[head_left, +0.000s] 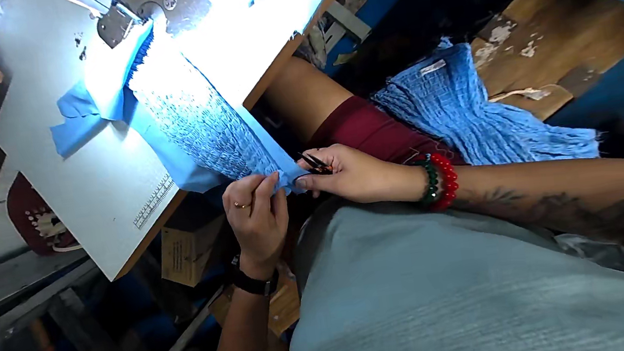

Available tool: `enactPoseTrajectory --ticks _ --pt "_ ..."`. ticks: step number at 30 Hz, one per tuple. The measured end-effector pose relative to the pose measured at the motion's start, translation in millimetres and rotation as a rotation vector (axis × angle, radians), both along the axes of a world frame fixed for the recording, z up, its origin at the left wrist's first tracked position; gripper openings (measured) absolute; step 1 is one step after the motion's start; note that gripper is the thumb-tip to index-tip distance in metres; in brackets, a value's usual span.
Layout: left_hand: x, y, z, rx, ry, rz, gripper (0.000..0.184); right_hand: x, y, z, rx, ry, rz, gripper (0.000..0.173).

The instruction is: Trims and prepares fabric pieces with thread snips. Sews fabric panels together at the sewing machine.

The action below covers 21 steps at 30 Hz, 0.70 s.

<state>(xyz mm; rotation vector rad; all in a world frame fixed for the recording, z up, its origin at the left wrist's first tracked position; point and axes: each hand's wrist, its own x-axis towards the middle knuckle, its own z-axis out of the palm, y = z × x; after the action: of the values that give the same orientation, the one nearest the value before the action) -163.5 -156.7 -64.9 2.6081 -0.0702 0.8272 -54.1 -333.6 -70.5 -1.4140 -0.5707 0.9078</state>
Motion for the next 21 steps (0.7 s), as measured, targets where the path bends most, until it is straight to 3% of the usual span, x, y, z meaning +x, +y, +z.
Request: enactPoseTrajectory --ticks 4,11,16,21 --pt "10 -11 6 -0.046 -0.1 -0.034 0.01 -1 2 -1 0.006 -0.031 0.037 0.009" --pt "-1 -10 3 0.03 0.166 -0.017 0.021 1 -3 -3 -0.013 -0.043 0.018 0.012" --pt "-6 -14 7 -0.292 0.307 -0.004 0.046 1 -3 -5 -0.009 -0.013 0.032 0.01" --pt "-7 -20 8 -0.525 0.318 0.032 0.054 6 -9 -2 -0.04 -0.002 0.056 0.01"
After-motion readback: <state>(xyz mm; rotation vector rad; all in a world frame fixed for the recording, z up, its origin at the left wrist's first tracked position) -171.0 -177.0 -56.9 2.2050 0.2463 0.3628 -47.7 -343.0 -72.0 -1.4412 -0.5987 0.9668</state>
